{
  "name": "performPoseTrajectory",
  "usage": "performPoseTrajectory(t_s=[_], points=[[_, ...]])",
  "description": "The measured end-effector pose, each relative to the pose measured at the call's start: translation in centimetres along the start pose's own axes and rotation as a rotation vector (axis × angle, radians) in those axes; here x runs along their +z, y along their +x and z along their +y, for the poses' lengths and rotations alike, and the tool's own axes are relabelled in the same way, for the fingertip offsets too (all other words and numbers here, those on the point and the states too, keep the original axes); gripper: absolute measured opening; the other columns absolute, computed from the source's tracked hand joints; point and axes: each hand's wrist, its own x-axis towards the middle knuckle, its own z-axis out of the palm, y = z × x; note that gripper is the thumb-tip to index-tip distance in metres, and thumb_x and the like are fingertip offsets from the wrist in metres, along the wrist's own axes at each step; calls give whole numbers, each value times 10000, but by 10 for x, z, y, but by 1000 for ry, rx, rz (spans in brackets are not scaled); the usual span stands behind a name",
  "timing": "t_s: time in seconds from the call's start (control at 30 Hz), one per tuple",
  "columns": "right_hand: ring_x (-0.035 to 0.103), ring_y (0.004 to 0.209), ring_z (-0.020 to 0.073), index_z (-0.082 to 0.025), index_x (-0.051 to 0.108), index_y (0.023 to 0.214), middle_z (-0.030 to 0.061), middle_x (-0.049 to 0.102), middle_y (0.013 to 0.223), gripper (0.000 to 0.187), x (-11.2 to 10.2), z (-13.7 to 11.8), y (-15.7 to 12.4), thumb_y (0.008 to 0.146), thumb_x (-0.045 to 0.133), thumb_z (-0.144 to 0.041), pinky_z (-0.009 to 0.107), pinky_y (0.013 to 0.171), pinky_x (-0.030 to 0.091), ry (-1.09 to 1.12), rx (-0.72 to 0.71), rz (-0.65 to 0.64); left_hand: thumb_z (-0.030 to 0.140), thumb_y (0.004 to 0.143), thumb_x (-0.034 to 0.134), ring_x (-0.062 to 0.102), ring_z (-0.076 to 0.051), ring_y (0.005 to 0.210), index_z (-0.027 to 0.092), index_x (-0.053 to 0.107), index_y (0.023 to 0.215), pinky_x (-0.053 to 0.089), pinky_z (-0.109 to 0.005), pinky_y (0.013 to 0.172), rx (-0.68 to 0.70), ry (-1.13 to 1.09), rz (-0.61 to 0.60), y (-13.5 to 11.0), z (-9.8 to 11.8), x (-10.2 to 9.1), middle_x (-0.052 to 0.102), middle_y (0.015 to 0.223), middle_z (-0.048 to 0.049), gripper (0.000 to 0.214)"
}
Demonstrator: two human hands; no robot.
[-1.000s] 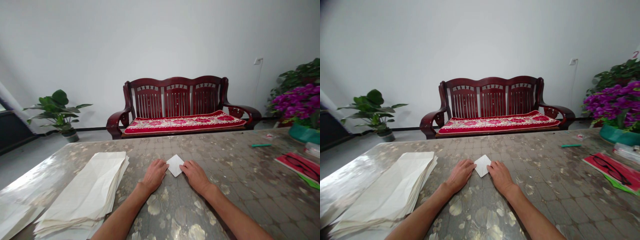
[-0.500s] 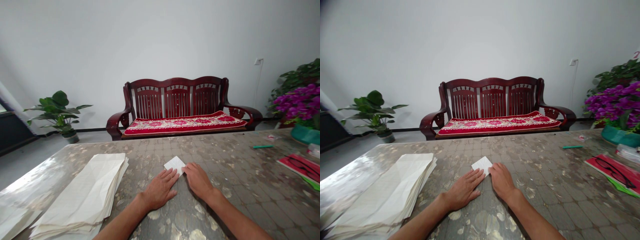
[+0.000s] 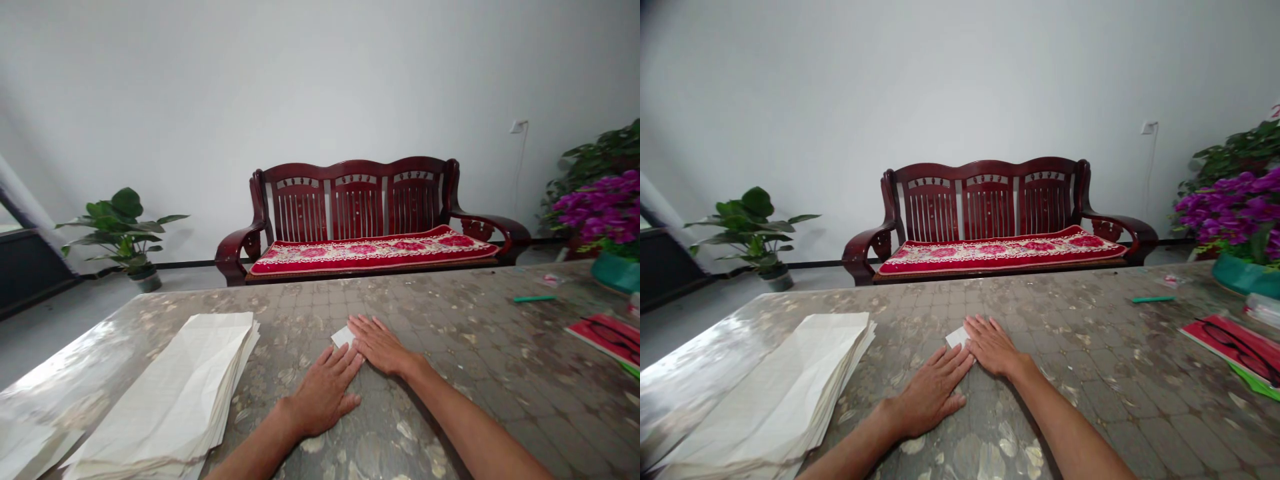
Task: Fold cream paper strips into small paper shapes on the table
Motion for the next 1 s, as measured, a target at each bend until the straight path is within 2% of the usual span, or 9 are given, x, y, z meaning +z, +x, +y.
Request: performPoseTrajectory(t_s=[0.27,0.33,0.43,0.5,0.57,0.7,0.87,0.93,1.0], points=[[120,1483,240,-188,232,1536,41,182,1608,596,-7,8,31,986,253,-415,496,1193,66,-100,93,9,561,978,327,226,-269,1463,186,268,1515,177,-429,1192,-48,-71,15,0,9,-3,282,1581,-93,658],[128,1481,244,-174,235,1535,50,187,1606,596,-3,4,27,985,259,-402,504,1191,77,-112,71,12,536,977,365,300,-268,1431,204,342,1483,236,-420,1171,-91,-94,45,-2,18,-3,358,1549,-81,606],[144,1479,236,-194,247,1532,53,207,1601,582,8,-7,12,990,262,-405,507,1189,97,-109,-4,46,437,966,459,481,-239,1283,276,523,1340,342,-400,1100,-160,-119,111,-7,31,-5,555,1391,-31,413],[151,1477,234,-202,247,1533,62,219,1598,585,16,-14,2,989,282,-418,498,1190,107,-101,-60,83,391,943,519,525,-217,1213,313,574,1267,351,-397,1092,-155,-131,133,-12,35,-8,601,1314,-6,338],[149,1478,228,-203,248,1532,66,229,1595,569,21,-19,-5,997,263,-394,493,1190,111,-97,-94,107,393,923,553,474,-229,1278,334,517,1335,296,-432,1138,-106,-126,127,-17,35,-10,548,1381,-10,418],[164,1474,230,-213,277,1524,55,246,1591,544,18,-21,-2,999,244,-351,499,1188,108,-97,-68,103,467,922,527,248,-297,1448,310,277,1508,219,-501,1176,-48,-81,32,-24,26,-11,308,1572,-61,656],[163,1475,232,-248,308,1511,37,250,1591,555,7,-14,11,980,323,-407,511,1185,99,-74,-3,100,569,899,516,190,-370,1461,373,250,1511,206,-595,1149,-165,-63,-13,-27,22,-7,175,1611,-100,696],[191,1467,247,-250,366,1485,49,286,1578,538,5,-7,12,967,364,-397,531,1176,110,-37,71,143,577,888,530,175,-387,1461,407,251,1503,207,-619,1136,-193,-74,-21,-27,23,-7,163,1613,-97,697],[282,1434,269,-238,466,1425,77,390,1527,504,3,3,8,939,427,-367,542,1163,153,47,159,234,564,883,549,175,-390,1460,417,268,1495,217,-621,1131,-210,-86,-28,-26,22,-7,171,1611,-94,689]])
